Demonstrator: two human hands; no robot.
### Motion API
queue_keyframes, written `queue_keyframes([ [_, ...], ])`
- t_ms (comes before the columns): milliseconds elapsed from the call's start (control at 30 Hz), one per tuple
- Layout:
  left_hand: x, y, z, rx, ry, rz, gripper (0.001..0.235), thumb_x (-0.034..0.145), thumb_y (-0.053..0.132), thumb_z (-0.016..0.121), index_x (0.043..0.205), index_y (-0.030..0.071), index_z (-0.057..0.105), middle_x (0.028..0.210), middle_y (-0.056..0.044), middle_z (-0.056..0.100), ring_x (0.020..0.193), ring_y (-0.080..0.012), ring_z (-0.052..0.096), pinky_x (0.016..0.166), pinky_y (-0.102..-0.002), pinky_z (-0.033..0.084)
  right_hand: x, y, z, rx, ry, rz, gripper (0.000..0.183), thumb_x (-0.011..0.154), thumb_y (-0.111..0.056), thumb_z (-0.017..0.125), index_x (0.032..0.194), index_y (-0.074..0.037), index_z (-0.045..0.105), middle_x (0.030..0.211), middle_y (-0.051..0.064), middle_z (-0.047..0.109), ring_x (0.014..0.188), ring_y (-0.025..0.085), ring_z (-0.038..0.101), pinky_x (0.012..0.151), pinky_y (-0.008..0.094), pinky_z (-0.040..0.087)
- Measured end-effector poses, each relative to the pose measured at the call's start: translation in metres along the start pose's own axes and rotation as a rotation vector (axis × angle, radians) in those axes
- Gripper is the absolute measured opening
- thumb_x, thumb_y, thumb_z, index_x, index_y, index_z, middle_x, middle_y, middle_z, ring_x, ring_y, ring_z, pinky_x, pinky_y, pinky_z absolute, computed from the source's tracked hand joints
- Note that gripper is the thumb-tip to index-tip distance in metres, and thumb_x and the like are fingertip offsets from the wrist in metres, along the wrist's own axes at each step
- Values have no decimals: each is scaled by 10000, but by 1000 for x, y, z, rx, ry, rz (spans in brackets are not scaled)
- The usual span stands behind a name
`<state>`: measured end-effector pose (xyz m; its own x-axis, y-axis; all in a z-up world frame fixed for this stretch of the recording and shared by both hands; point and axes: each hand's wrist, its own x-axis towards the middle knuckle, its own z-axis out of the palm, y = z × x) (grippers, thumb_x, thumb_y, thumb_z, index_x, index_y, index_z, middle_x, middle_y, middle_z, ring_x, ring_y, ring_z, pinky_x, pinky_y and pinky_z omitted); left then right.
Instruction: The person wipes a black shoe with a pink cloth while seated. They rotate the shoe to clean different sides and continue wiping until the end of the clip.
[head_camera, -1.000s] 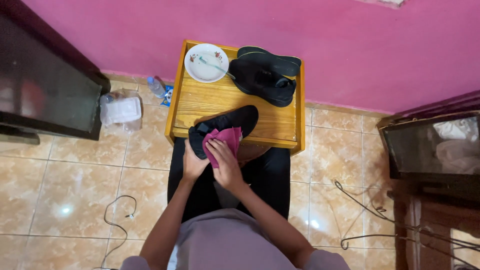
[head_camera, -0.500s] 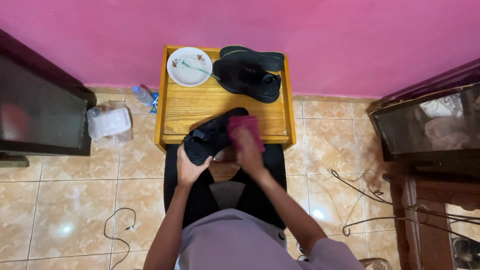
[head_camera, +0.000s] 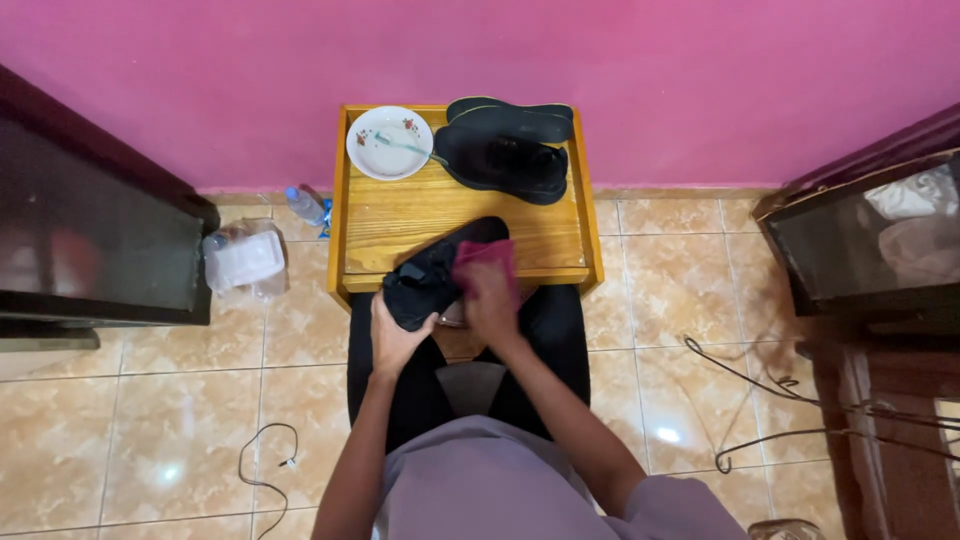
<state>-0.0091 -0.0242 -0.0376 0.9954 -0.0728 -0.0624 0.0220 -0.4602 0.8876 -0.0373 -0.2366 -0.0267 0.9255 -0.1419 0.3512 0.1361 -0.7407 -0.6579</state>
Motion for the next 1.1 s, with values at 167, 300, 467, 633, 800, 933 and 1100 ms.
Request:
queue_keyframes([
  [167,1,7,1,16,-1,-31,1036,583,398,961,1414,122,409,1314,-213,511,1279,-445,538,1070,-567,463,-12,-38,9,241,-140,-96,549,820,-76,641,1366,-133,633,1337,109,644,1319,313,561,1239,522,221],
  [300,0,2,2,5,6,-54,1014,569,411,976,1384,141,436,1295,-189,525,1266,-417,559,1056,-541,479,0,3,-1,105,-97,-78,415,758,-23,698,1172,-58,707,1208,117,702,1243,286,619,1261,450,251],
  [467,-5,32,-9,-2,-32,19,993,616,377,958,1401,90,423,1343,-197,490,1326,-420,501,1110,-562,430,17,78,-21,-86,3,-33,462,867,9,604,1316,-84,662,1317,130,653,1302,312,573,1238,452,298],
  [633,-2,3,1,-16,1,-18,1029,622,416,950,1427,91,398,1350,-217,476,1343,-423,483,1138,-556,411,-6,28,0,-77,34,-137,447,862,-2,579,1291,-87,673,1307,139,655,1298,324,577,1222,458,329],
  [800,0,5,-1,1,-23,88,1054,581,404,970,1408,72,405,1357,-211,479,1350,-420,469,1152,-561,393,-24,-14,2,105,-128,-192,572,816,-34,545,1362,-169,645,1366,78,637,1331,271,568,1241,434,308],
  [933,-6,26,-10,-6,-24,159,1010,622,373,967,1417,84,416,1345,-171,488,1349,-384,463,1150,-537,384,2,63,-16,-33,-96,-159,539,849,-46,540,1382,-96,611,1351,177,621,1325,352,548,1223,472,320],
  [1100,-5,22,-8,-9,-15,205,989,628,363,963,1405,66,428,1331,-182,492,1337,-385,458,1150,-538,382,28,101,-16,9,-89,-36,621,873,-80,493,1492,-23,503,1505,251,484,1436,416,406,1251,506,233],
])
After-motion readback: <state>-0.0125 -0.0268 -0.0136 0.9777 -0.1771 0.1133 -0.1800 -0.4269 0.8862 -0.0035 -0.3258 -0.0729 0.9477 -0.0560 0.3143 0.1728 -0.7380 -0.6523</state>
